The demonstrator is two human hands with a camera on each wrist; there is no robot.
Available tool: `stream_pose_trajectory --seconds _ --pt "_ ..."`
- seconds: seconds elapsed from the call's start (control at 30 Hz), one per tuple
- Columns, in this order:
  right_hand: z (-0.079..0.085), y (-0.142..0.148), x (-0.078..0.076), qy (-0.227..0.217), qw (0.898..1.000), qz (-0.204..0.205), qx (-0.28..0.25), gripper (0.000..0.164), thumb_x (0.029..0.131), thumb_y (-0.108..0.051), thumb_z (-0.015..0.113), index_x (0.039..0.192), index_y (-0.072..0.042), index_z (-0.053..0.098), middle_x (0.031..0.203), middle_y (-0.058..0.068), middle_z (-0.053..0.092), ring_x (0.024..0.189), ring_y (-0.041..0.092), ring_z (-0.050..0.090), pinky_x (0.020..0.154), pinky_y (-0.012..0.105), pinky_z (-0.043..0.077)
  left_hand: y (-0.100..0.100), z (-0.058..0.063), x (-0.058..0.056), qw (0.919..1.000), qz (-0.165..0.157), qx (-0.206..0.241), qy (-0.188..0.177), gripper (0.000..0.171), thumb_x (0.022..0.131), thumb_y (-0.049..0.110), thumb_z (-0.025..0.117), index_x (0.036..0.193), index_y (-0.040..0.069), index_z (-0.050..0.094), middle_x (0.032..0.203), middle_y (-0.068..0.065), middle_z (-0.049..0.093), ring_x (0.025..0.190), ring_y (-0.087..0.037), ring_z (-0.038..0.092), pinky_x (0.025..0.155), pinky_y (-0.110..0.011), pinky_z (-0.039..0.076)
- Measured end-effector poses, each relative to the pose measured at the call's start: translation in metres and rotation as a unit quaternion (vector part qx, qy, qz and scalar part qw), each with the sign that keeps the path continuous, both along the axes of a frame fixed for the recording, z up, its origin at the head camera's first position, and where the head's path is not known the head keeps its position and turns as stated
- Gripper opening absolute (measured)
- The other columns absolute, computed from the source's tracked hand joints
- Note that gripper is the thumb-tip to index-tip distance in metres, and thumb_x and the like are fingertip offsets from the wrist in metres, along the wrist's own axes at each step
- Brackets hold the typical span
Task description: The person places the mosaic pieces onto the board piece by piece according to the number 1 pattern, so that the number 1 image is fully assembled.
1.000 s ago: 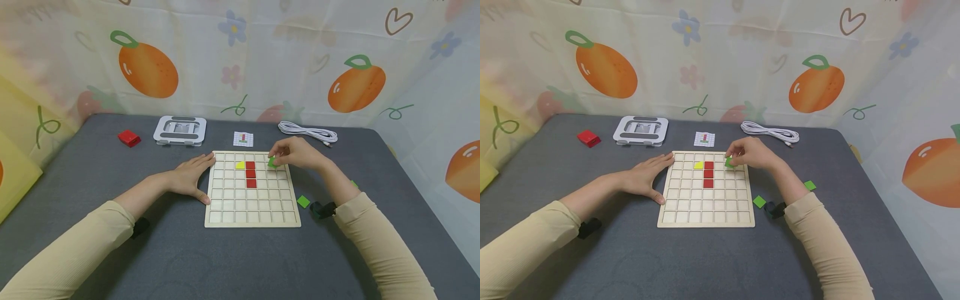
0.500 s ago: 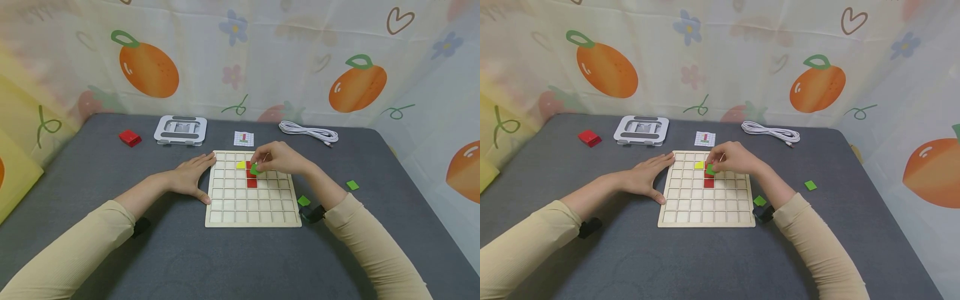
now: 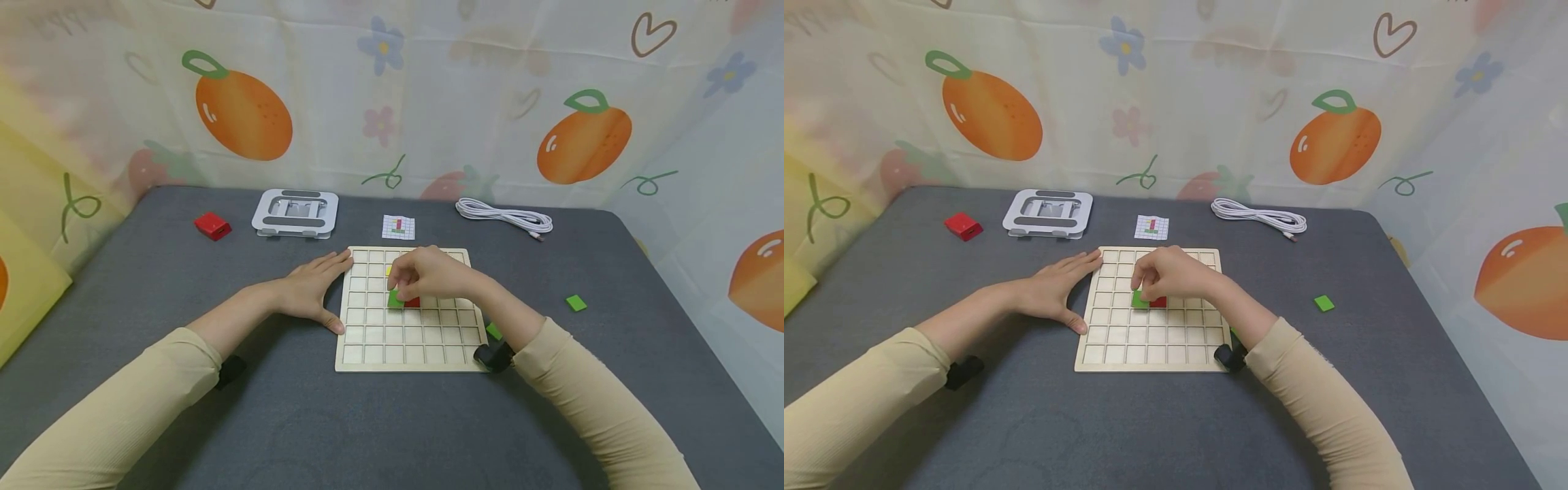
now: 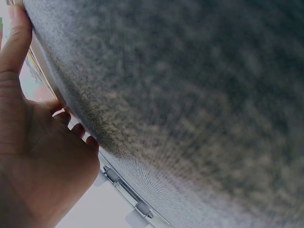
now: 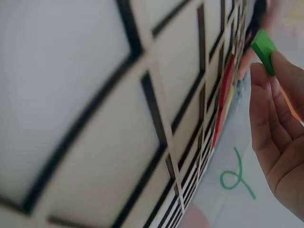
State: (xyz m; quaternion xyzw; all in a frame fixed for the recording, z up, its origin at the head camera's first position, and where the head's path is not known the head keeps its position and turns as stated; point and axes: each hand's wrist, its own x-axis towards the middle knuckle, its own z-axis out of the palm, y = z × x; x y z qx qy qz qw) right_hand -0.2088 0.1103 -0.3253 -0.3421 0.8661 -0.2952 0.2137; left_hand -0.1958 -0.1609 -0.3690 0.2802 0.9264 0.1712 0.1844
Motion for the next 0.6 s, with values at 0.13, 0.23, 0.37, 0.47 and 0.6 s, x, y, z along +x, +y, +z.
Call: stream_pose_trajectory --seconds 0.13,0.23,0.37,0.47,0.6 --pt "-0.0049 -0.0048 0.0011 0.005 1.0 0.021 0.015 0.013 0.085 -0.005 0.072 0.093 -0.015 0.073 0.078 -0.001 0.071 0.069 0.006 0.061 0.069 0.022 0.051 -0.0006 -0.0007 0.0003 1.0 -0.001 0.005 0.003 0.127 0.067 0.06 0.083 0.159 0.006 0.014 0.169 -0.013 0.005 0.155 -0.041 0.006 0.116 -0.07 0.018" --pt "-0.0066 -0.0067 0.0026 0.011 0.999 0.03 0.022 0.013 0.084 -0.005 0.072 0.092 -0.015 0.072 0.077 -0.001 0.07 0.066 0.005 0.06 0.067 0.022 0.05 -0.0007 -0.0007 0.0004 1.0 -0.001 0.008 0.002 0.127 0.067 0.06 0.083 0.159 0.006 0.014 0.169 -0.013 0.005 0.156 -0.041 0.006 0.116 -0.07 0.018" --pt "-0.0067 -0.0081 0.0044 0.011 0.999 0.032 0.027 0.012 0.084 -0.006 0.073 0.091 -0.015 0.072 0.077 -0.001 0.071 0.068 0.005 0.06 0.067 0.022 0.049 -0.0009 0.0006 0.0007 1.0 0.0 0.008 -0.001 0.127 0.067 0.06 0.083 0.159 0.006 0.014 0.169 -0.012 0.004 0.156 -0.041 0.006 0.116 -0.07 0.017" --pt "-0.0072 -0.009 0.0046 0.009 0.999 0.032 0.027 0.012 0.082 -0.006 0.074 0.09 -0.015 0.072 0.077 -0.001 0.071 0.069 0.005 0.06 0.068 0.021 0.049 -0.001 0.0012 0.0007 1.0 0.001 0.006 -0.004 0.128 0.066 0.06 0.083 0.159 0.007 0.013 0.169 -0.011 0.004 0.156 -0.04 0.005 0.117 -0.07 0.017" --pt "-0.0075 -0.0098 0.0055 0.004 0.999 0.031 0.025 0.011 0.081 -0.006 0.075 0.088 -0.014 0.073 0.076 -0.001 0.071 0.069 0.005 0.061 0.068 0.021 0.049 -0.0007 0.0008 0.0002 1.0 0.001 0.005 -0.004 0.128 0.066 0.06 0.083 0.159 0.007 0.013 0.169 -0.011 0.003 0.156 -0.039 0.005 0.117 -0.07 0.016"
